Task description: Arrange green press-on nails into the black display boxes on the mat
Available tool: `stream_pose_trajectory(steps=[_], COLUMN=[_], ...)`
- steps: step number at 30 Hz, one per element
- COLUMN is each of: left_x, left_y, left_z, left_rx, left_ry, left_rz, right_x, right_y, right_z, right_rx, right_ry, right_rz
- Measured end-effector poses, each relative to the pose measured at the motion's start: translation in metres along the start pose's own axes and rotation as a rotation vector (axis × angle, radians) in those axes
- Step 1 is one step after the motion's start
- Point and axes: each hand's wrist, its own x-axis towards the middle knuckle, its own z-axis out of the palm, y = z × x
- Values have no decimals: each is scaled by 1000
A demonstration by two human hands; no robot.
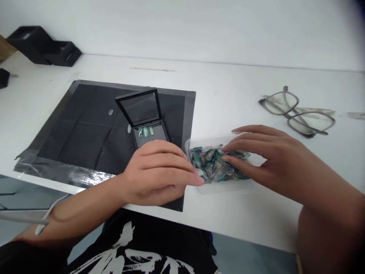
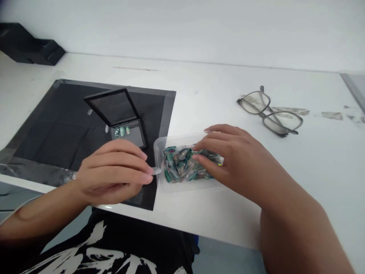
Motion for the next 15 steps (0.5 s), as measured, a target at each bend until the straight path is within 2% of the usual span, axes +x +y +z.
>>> stream_pose_trajectory(steps=[5, 9, 11, 15], left_x=[-6, -8, -9, -10], left_y=[-5, -6, -5, -5], left_z=[2, 2, 2, 3], left_rx=[209, 213, 200, 223], left_ry=[-276, -483, -527, -522], left_rz=[-76, -74, -91, -115], right_x=[1, 2, 2, 3], right_y=[-12, -18, -20, -26], right_z=[3, 6, 6, 4], right_rx=[-125, -168, -180, -210], right_ry=[87, 73, 74, 95], right_rz=[-62, -81, -80, -105])
